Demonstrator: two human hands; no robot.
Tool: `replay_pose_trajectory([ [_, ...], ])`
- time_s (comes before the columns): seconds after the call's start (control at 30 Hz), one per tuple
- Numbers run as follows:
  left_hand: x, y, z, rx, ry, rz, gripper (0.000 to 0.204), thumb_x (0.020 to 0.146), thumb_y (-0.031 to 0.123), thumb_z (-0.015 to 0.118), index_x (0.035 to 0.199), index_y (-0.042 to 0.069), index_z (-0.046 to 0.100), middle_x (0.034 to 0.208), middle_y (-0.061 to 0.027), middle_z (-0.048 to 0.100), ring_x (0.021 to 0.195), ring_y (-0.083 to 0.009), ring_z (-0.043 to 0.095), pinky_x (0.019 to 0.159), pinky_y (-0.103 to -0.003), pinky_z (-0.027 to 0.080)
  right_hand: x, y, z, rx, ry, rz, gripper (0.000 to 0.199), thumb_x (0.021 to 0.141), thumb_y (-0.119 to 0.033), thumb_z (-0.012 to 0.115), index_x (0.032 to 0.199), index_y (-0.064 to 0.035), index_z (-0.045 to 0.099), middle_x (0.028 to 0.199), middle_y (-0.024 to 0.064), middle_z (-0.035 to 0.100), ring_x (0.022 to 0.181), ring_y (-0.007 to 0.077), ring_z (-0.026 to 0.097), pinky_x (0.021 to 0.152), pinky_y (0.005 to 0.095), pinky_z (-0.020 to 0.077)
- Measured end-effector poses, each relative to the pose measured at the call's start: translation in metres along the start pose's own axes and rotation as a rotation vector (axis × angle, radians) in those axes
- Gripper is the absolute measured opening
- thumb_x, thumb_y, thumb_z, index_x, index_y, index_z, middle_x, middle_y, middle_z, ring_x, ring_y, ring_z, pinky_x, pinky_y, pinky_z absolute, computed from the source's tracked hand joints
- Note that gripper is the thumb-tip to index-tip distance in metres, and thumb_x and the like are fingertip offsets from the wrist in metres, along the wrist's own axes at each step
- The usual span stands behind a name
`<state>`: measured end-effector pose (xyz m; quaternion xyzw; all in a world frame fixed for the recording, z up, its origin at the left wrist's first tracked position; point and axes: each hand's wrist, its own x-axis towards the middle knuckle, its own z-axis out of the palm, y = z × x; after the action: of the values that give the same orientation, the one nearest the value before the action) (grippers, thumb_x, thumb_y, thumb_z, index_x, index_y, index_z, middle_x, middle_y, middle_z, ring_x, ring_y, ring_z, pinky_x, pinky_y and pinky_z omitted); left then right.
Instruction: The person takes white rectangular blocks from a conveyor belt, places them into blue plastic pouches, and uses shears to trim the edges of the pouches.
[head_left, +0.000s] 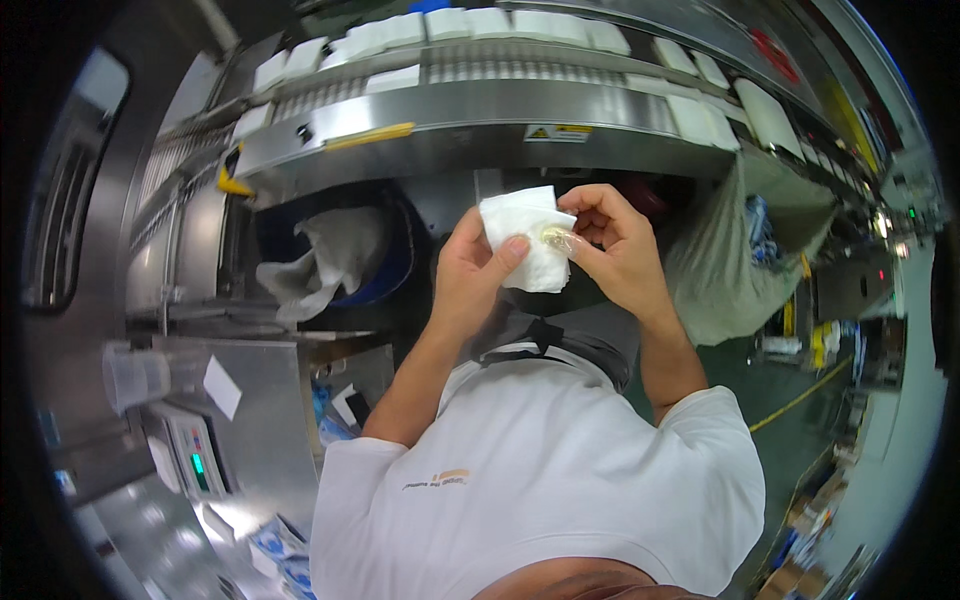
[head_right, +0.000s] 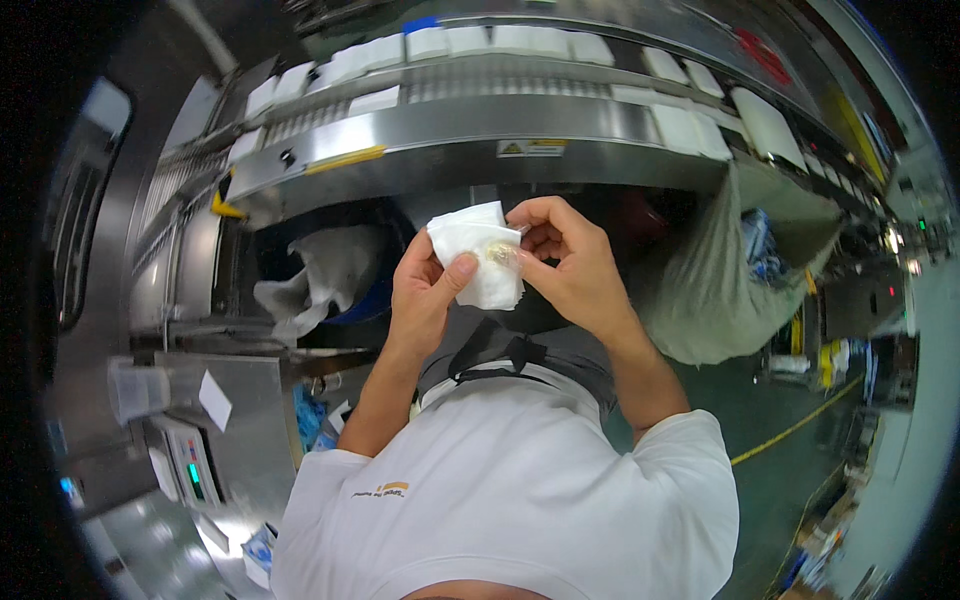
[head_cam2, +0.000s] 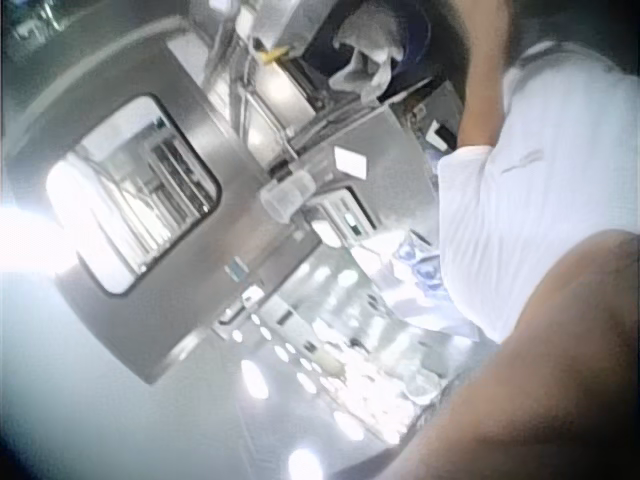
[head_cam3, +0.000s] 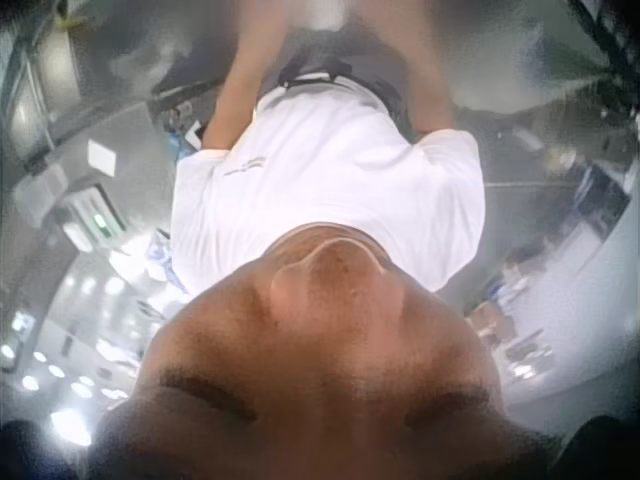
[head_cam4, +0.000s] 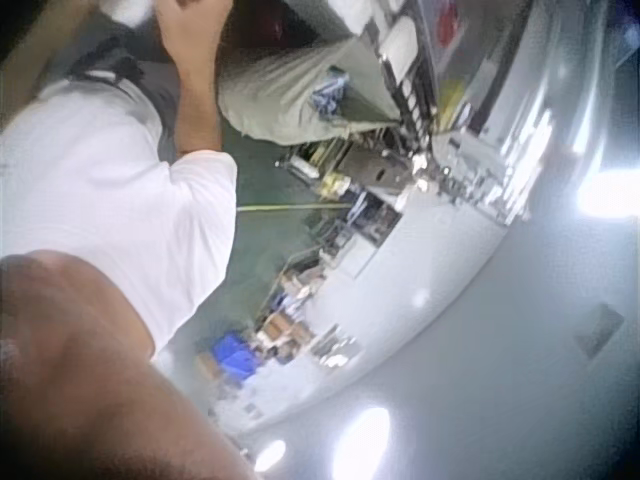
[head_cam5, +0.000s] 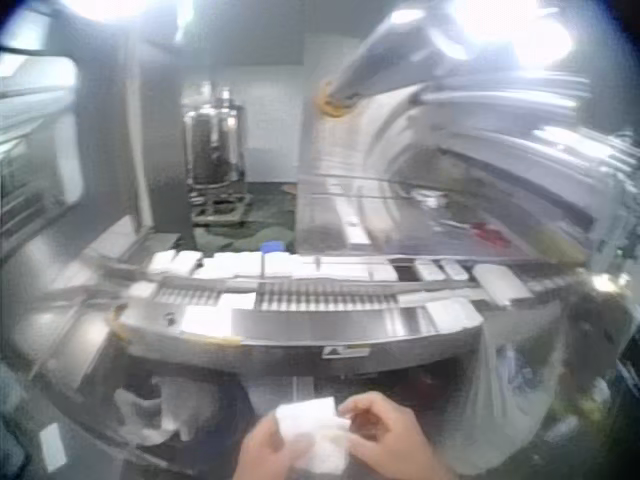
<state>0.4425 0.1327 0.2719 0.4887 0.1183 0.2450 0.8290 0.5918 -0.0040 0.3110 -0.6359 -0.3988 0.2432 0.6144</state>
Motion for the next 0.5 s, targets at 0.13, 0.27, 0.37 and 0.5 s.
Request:
replay_pose_trajectory([
  [0.13,0.006,-0.015,0.014,0.031,-0.044,-0.027,0.043,0.099,0.011,0.070,0.137,0.000,0.054,0.129,-0.0099,0.066,0.117,-0.0169,0.064,0.100,-0.033,0.052,-0.022,-0.002,-0.012,-0.045,0.138,-0.007,0.024,0.085,0.003,0.075,0.107,0.0001,0.065,0.107,0.0052,0.065,0.088,0.0111,0.064,0.072,0.0246,0.0539],
  [0.27,0.013,-0.020,0.023,-0.018,-0.102,-0.081,0.047,0.097,0.007,0.071,0.139,0.000,0.051,0.130,-0.0111,0.065,0.118,-0.0175,0.064,0.102,-0.033,0.052,-0.028,-0.008,-0.014,-0.412,0.315,-0.212,0.018,0.083,0.003,0.075,0.099,-0.0029,0.069,0.106,0.0090,0.062,0.084,0.0160,0.065,0.067,0.0264,0.0516],
  [0.37,0.017,-0.018,0.029,-0.040,-0.161,-0.099,0.067,0.088,0.004,0.080,0.144,0.001,0.044,0.134,-0.0120,0.062,0.122,-0.0198,0.062,0.105,-0.036,0.051,-0.032,-0.017,-0.017,-0.540,0.348,-0.359,0.017,0.083,0.003,0.076,0.098,-0.0029,0.071,0.102,0.0096,0.063,0.084,0.0174,0.066,0.067,0.0291,0.0524],
  [0.5,0.019,-0.020,0.022,-0.002,-0.288,-0.123,0.089,0.073,0.003,0.092,0.146,0.002,0.041,0.136,-0.0113,0.060,0.125,-0.0229,0.061,0.108,-0.039,0.049,-0.043,-0.045,-0.026,-0.432,0.159,-0.196,0.017,0.083,0.002,0.076,0.099,-0.0011,0.071,0.095,0.0096,0.068,0.080,0.0181,0.067,0.068,0.0312,0.0535],
])
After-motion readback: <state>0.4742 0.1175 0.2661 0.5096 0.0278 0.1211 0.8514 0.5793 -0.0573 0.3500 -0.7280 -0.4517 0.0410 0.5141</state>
